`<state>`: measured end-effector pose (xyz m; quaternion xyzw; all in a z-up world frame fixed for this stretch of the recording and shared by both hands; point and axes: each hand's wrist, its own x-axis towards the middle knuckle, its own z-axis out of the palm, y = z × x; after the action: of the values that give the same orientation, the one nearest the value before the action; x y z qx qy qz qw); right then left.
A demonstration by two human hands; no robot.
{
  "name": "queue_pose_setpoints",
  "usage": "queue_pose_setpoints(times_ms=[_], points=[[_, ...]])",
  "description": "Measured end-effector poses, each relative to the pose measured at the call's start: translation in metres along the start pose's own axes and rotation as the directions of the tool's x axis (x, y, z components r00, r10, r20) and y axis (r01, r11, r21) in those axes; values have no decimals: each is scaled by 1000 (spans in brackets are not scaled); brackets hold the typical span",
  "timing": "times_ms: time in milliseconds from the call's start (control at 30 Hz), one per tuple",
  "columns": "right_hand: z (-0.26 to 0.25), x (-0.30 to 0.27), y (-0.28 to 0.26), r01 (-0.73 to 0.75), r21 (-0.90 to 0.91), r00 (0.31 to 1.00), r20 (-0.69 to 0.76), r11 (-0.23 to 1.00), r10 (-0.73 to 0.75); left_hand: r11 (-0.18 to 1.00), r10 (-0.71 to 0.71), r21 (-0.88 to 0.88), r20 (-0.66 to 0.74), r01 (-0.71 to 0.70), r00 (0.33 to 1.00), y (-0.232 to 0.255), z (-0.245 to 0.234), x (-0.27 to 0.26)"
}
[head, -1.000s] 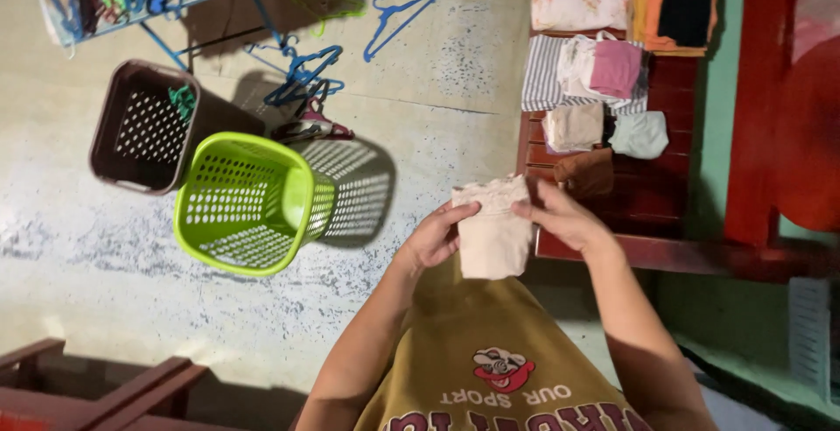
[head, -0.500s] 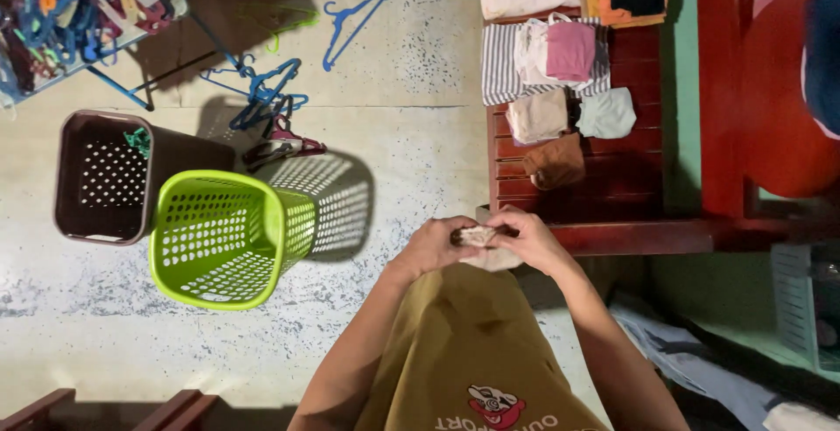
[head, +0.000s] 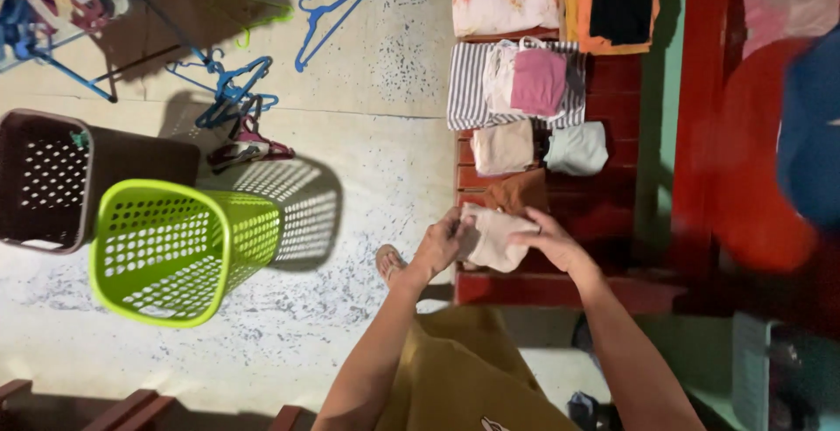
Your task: Sorting, folding, and hanging various pieces of laundry using plastic hangers and organizing them into a drawer.
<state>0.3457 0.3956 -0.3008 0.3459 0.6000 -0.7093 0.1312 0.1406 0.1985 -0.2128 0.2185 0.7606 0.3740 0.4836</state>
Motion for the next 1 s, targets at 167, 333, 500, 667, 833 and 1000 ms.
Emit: queue_pose_setpoints(times_ms=[167, 333, 500, 667, 833, 1000], points=[[-38, 23, -9, -34, 680, 999, -1, 733, 47, 889, -77, -453, 7, 72, 997, -51, 59, 83], [-78, 83, 25, -1, 715, 997, -54, 699, 57, 933, 13, -356, -127, -58, 992, -82, 86, 168], [-104, 139, 39, -20, 451, 917, -348, 892, 196, 739, -338, -607, 43, 294, 940, -15, 65, 202], [-113, 177, 72, 111, 144, 895, -444, 983, -36, 979, -58, -204, -301, -5, 952, -91, 96, 254], [-88, 167, 54, 168, -166, 854, -467, 972, -228, 945, 279, 261, -324, -198, 904, -96, 110, 234], [-70, 159, 52, 295, -674, 784, -234, 677, -575, 681, 26, 725, 117, -104, 993, -37, 82, 216]])
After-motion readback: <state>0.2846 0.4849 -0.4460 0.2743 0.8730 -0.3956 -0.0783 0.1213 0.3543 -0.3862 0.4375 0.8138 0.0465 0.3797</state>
